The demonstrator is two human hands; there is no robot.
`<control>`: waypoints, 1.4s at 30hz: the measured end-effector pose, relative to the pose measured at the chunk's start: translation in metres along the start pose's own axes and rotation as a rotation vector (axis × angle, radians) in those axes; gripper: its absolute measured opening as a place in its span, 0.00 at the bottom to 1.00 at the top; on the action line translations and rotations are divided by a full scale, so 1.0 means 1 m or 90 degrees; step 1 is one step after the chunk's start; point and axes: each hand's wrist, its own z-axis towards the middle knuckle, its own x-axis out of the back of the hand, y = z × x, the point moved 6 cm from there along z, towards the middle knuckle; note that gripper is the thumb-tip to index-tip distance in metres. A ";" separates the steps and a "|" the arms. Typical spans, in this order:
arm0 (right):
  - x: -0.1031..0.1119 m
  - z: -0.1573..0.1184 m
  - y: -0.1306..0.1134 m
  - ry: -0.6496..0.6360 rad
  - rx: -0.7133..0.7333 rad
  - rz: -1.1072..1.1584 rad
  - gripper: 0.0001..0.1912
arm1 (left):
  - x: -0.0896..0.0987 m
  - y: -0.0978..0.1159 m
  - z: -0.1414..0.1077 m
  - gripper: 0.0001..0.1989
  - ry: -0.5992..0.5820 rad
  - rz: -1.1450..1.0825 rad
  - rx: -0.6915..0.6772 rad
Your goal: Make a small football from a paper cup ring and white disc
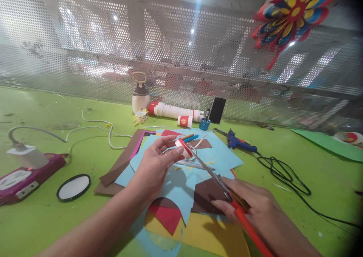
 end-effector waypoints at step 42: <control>0.000 0.001 -0.004 -0.011 0.009 -0.024 0.13 | -0.005 0.004 -0.003 0.16 -0.035 0.016 0.019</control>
